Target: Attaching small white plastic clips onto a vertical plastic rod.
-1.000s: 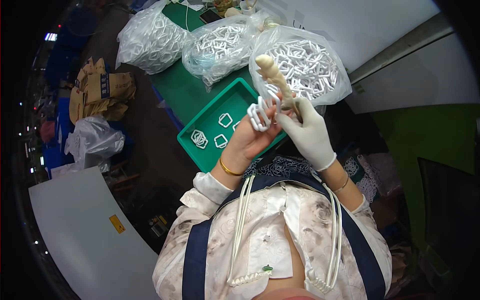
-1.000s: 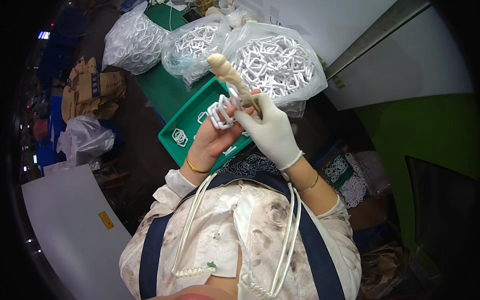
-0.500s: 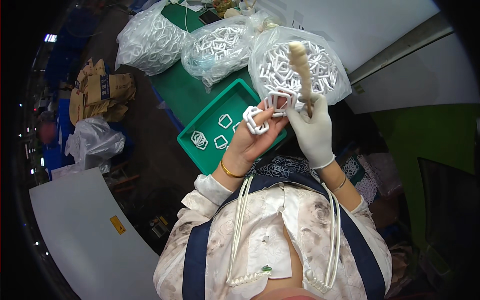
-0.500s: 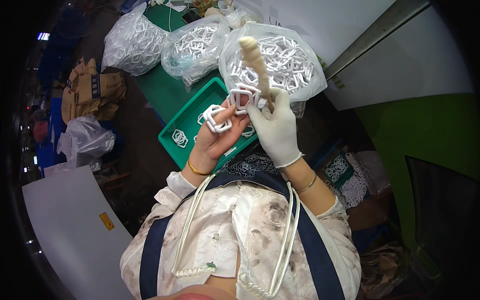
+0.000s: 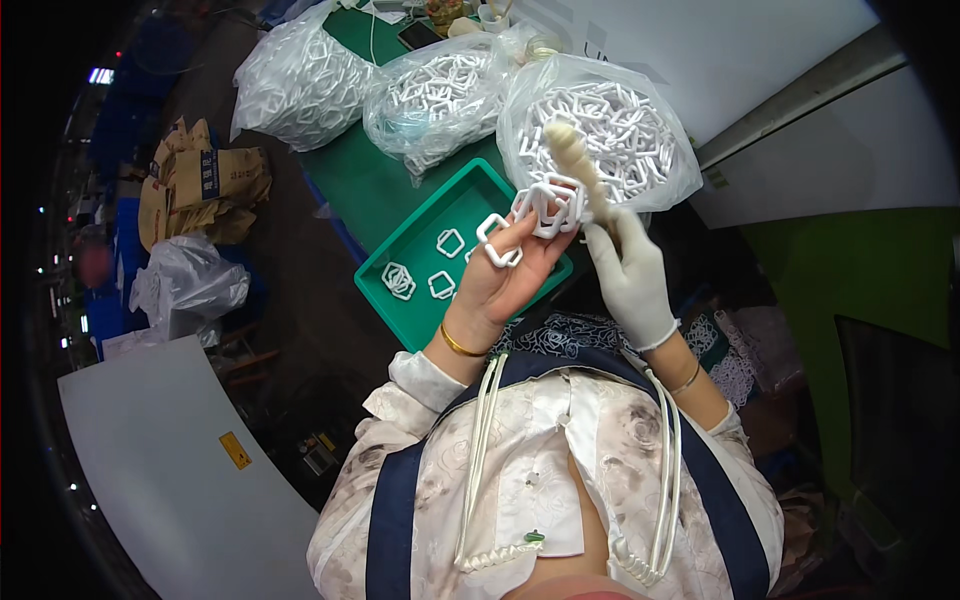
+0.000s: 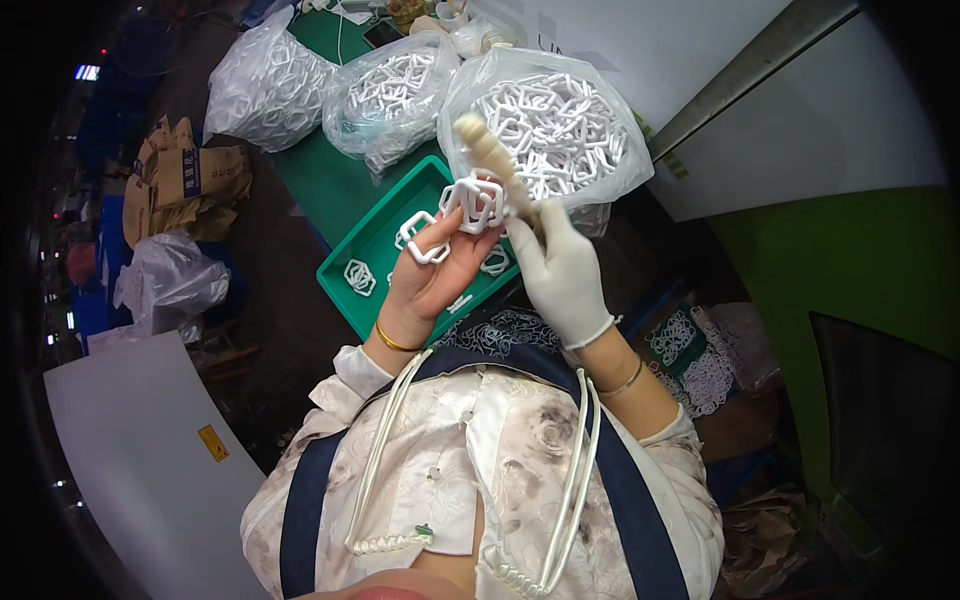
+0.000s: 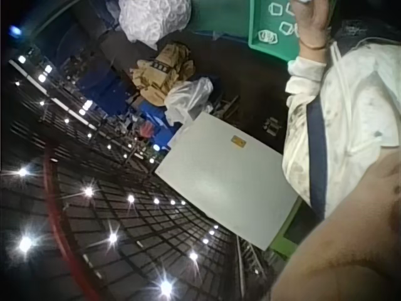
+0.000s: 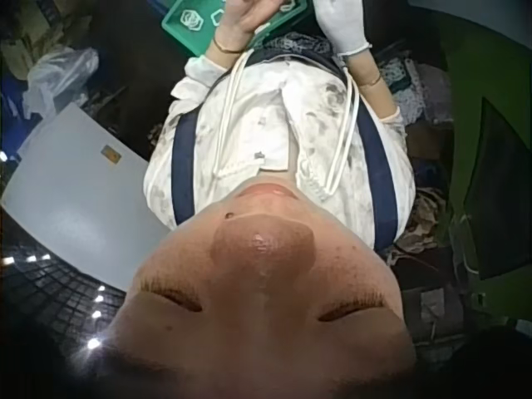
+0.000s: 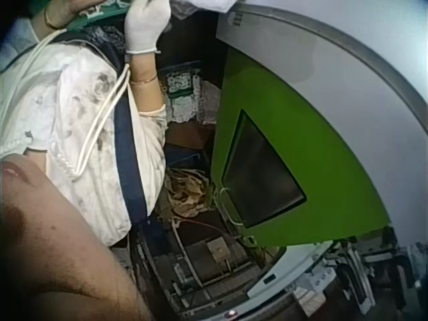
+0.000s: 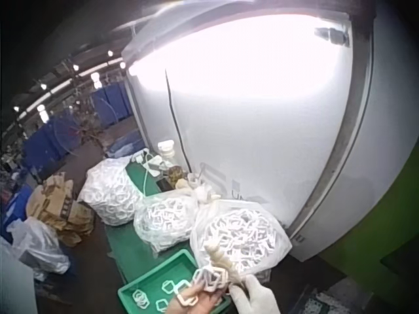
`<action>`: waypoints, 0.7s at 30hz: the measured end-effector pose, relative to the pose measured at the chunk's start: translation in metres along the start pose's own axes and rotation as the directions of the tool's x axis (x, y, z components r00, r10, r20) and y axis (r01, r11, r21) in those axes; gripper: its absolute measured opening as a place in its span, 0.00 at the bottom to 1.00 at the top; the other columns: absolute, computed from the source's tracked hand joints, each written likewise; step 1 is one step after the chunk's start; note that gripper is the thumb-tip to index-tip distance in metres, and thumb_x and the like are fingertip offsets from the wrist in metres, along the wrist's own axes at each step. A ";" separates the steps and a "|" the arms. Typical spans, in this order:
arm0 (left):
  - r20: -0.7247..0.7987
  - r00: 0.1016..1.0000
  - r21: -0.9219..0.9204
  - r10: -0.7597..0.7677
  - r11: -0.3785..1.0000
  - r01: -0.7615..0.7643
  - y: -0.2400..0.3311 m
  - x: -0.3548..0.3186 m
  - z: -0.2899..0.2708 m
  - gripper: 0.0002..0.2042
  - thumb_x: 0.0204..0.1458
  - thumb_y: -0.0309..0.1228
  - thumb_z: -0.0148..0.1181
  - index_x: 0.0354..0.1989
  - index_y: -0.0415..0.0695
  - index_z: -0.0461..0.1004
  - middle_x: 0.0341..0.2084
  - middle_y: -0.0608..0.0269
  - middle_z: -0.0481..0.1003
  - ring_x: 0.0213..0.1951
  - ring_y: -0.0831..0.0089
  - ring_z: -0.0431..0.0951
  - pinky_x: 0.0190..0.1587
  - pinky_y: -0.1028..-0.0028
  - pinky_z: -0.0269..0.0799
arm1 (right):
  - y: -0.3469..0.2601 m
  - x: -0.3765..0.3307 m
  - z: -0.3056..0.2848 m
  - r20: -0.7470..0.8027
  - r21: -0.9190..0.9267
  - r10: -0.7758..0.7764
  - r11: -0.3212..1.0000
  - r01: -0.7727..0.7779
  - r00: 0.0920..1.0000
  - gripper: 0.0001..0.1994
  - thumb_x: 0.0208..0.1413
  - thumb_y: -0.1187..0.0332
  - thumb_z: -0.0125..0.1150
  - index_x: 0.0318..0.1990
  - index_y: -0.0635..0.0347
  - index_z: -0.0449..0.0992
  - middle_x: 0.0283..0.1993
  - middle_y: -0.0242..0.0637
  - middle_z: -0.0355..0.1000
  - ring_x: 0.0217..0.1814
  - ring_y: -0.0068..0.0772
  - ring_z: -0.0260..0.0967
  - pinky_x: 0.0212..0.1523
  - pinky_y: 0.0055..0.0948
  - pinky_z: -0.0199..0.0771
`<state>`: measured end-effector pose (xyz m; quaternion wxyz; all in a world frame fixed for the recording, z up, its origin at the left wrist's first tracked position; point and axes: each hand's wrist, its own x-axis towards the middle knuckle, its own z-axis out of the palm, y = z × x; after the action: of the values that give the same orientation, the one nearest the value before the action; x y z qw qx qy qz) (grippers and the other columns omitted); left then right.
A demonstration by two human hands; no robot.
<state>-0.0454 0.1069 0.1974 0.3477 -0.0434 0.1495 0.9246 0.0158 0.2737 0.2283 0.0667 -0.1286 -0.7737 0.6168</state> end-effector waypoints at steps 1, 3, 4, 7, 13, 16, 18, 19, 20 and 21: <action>-0.014 1.000 0.025 0.013 1.000 -0.012 0.001 0.001 0.001 0.20 0.66 0.25 0.51 0.66 0.36 0.63 0.61 0.52 0.70 0.65 0.62 0.69 0.73 0.59 0.58 | 0.005 -0.004 -0.002 0.075 -0.105 -0.044 0.993 0.052 0.996 0.08 0.68 0.67 0.56 0.44 0.65 0.74 0.28 0.35 0.69 0.28 0.23 0.65 0.33 0.26 0.66; -0.034 0.999 0.049 0.031 0.998 -0.030 0.003 0.000 0.003 0.20 0.66 0.25 0.51 0.65 0.36 0.64 0.60 0.53 0.71 0.64 0.62 0.69 0.73 0.59 0.58 | 0.012 -0.007 -0.004 0.149 -0.242 -0.046 0.967 0.081 0.988 0.12 0.71 0.66 0.48 0.43 0.65 0.74 0.27 0.45 0.68 0.26 0.35 0.67 0.32 0.31 0.67; -0.044 0.999 0.044 0.026 0.999 -0.024 0.003 0.000 0.008 0.19 0.66 0.25 0.51 0.65 0.36 0.64 0.59 0.55 0.72 0.63 0.63 0.70 0.73 0.59 0.59 | 0.011 -0.006 -0.005 0.089 -0.216 -0.039 0.975 0.057 0.995 0.11 0.71 0.66 0.49 0.43 0.64 0.75 0.27 0.44 0.69 0.26 0.33 0.67 0.32 0.31 0.67; 0.024 0.999 0.011 0.034 0.999 -0.034 0.004 0.001 -0.007 0.19 0.66 0.26 0.52 0.64 0.38 0.65 0.57 0.57 0.73 0.62 0.64 0.71 0.72 0.59 0.60 | 0.001 -0.013 -0.004 0.155 -0.202 -0.076 0.974 0.107 0.985 0.09 0.69 0.67 0.51 0.44 0.63 0.75 0.28 0.45 0.71 0.28 0.36 0.71 0.32 0.32 0.70; -0.081 0.996 0.040 0.048 0.998 -0.045 0.003 0.007 0.008 0.21 0.66 0.28 0.51 0.66 0.35 0.64 0.61 0.51 0.70 0.64 0.60 0.70 0.71 0.59 0.61 | -0.008 -0.021 -0.007 0.638 -0.238 -0.078 0.927 0.292 0.766 0.07 0.66 0.68 0.56 0.41 0.61 0.78 0.32 0.47 0.76 0.35 0.47 0.77 0.37 0.36 0.75; 0.150 0.985 0.016 0.088 0.996 -0.091 0.020 0.005 -0.024 0.21 0.65 0.26 0.52 0.66 0.36 0.64 0.60 0.51 0.72 0.61 0.61 0.73 0.68 0.61 0.67 | -0.003 -0.020 -0.013 0.420 -0.046 -0.121 0.987 0.154 0.900 0.08 0.67 0.69 0.55 0.41 0.64 0.77 0.34 0.43 0.76 0.35 0.36 0.77 0.41 0.31 0.74; 0.008 0.932 0.336 0.362 0.877 -0.344 0.038 0.008 0.022 0.21 0.65 0.23 0.52 0.67 0.38 0.64 0.57 0.53 0.74 0.56 0.65 0.76 0.62 0.66 0.71 | -0.009 -0.015 -0.025 0.197 0.023 -0.121 0.993 0.119 0.973 0.09 0.68 0.70 0.52 0.40 0.66 0.77 0.34 0.37 0.75 0.37 0.24 0.71 0.42 0.26 0.71; 0.086 0.871 0.458 0.484 0.757 -0.466 0.049 0.009 0.041 0.22 0.65 0.22 0.50 0.68 0.37 0.63 0.57 0.52 0.73 0.57 0.66 0.75 0.62 0.67 0.72 | 0.000 -0.011 -0.032 0.081 -0.003 -0.184 0.983 0.185 0.980 0.11 0.71 0.68 0.50 0.40 0.64 0.77 0.28 0.30 0.70 0.29 0.18 0.64 0.32 0.20 0.64; 0.172 0.749 0.604 0.640 0.532 -0.593 0.055 0.012 0.064 0.22 0.66 0.22 0.49 0.69 0.37 0.61 0.57 0.52 0.73 0.58 0.67 0.75 0.62 0.68 0.71 | -0.001 -0.010 -0.040 -0.008 0.090 -0.102 0.991 0.102 0.995 0.13 0.73 0.65 0.48 0.41 0.62 0.76 0.23 0.21 0.61 0.22 0.10 0.52 0.24 0.16 0.49; 0.302 0.611 0.601 0.732 0.351 -0.718 0.055 0.020 0.089 0.22 0.67 0.22 0.47 0.70 0.37 0.60 0.56 0.51 0.73 0.57 0.68 0.75 0.60 0.68 0.73 | 0.007 -0.010 -0.046 -0.126 0.146 -0.050 0.987 0.069 0.991 0.14 0.75 0.63 0.45 0.41 0.61 0.75 0.22 0.16 0.54 0.20 0.06 0.44 0.21 0.16 0.40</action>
<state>-0.0949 0.1077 0.2918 -0.1080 0.1465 0.4788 0.8589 0.0379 0.3158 0.2331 0.1418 -0.1374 -0.7231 0.6619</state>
